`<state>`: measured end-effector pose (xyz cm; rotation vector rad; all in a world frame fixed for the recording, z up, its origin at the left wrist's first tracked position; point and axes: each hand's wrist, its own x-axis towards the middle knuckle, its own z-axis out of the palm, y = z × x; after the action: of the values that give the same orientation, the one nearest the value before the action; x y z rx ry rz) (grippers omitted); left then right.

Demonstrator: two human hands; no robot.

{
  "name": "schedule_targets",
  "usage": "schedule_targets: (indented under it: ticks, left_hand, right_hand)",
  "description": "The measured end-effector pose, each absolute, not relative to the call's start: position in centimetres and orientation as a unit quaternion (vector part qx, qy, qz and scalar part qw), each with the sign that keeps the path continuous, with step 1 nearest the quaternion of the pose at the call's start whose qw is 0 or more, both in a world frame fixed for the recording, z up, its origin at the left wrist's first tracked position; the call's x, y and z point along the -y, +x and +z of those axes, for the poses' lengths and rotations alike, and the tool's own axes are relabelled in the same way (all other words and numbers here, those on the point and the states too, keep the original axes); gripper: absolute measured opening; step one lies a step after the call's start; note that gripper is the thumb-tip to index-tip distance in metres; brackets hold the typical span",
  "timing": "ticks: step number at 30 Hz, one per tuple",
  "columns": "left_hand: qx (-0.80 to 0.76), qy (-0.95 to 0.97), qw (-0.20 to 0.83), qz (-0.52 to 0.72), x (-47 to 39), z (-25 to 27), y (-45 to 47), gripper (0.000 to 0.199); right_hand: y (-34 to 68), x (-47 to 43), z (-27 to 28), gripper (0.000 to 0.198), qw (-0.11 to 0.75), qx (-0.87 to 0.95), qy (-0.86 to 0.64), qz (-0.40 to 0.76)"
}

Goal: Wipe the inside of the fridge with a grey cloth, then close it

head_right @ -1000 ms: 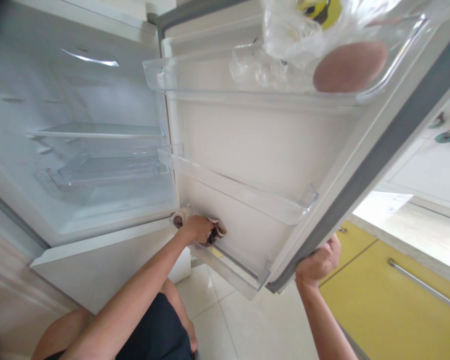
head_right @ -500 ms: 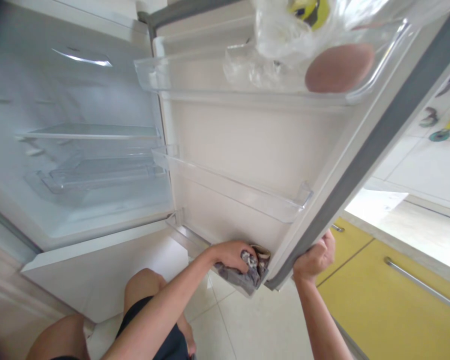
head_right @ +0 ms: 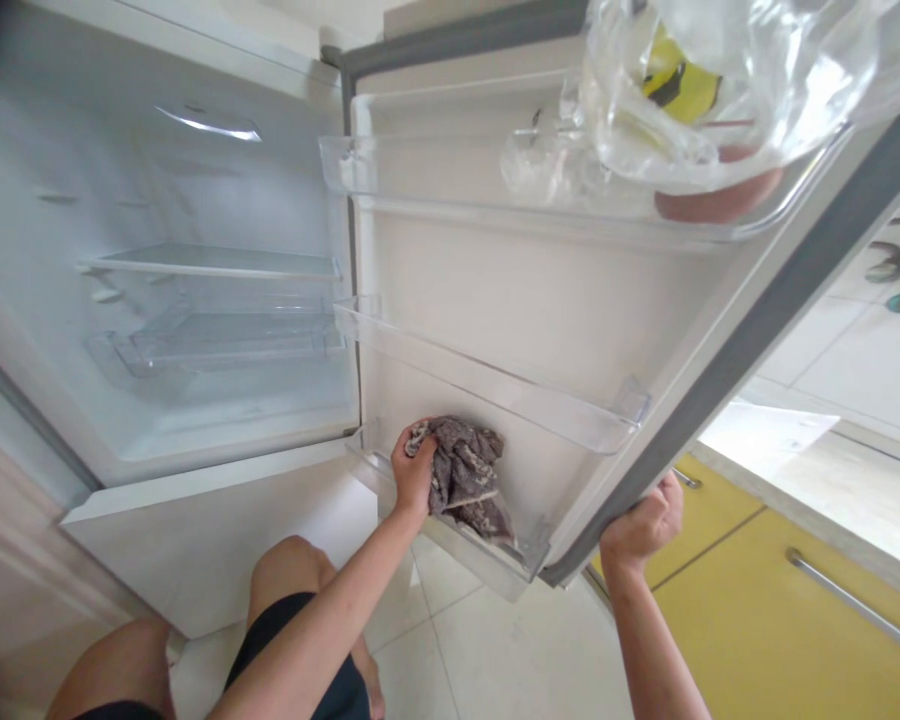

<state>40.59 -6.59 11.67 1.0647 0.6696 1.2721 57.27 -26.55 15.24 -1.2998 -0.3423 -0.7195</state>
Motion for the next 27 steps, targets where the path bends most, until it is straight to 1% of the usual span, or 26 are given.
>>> schedule_targets:
  ticks: [4, 7, 10, 13, 19, 23, 25, 26, 27]
  left_hand:
    - [-0.332, 0.387, 0.578, 0.637, 3.2, 11.6, 38.9, 0.038]
    - [-0.366, 0.340, 0.527, 0.687, -1.0, 12.2, 36.8, 0.035]
    - [-0.373, 0.304, 0.489, 0.728, -3.9, 13.8, 34.9, 0.032]
    - [-0.348, 0.300, 0.480, 0.748, -3.9, 15.9, 34.9, 0.033]
    - [-0.273, 0.351, 0.511, 0.736, 2.0, 19.9, 39.2, 0.033]
    - [-0.240, 0.400, 0.521, 0.715, 8.5, 20.4, 41.9, 0.026]
    - [-0.168, 0.512, 0.506, 0.674, 12.3, 19.8, 42.9, 0.021]
    - [-0.111, 0.571, 0.482, 0.655, 14.0, 19.3, 43.3, 0.022]
    - [-0.053, 0.618, 0.449, 0.643, 15.6, 18.9, 43.6, 0.028]
  right_hand:
    - [56.8, 26.4, 15.5, 0.025, 0.717, 0.150, -0.591, -0.337]
    - [56.8, 26.4, 15.6, 0.021, 0.716, 0.140, -0.598, -0.332]
    - [57.0, 26.6, 15.4, 0.018, 0.701, 0.140, -0.615, -0.333]
    - [56.9, 26.8, 15.2, 0.021, 0.688, 0.145, -0.629, -0.331]
    - [55.6, 27.1, 15.5, 0.023, 0.689, 0.144, -0.629, -0.330]
    - [55.0, 27.2, 15.6, 0.026, 0.697, 0.142, -0.627, -0.318]
    - [54.9, 27.2, 15.7, 0.029, 0.693, 0.137, -0.632, -0.319]
    - [54.9, 27.2, 15.7, 0.029, 0.690, 0.134, -0.634, -0.321]
    - [55.0, 27.2, 15.7, 0.029, 0.687, 0.135, -0.637, -0.321]
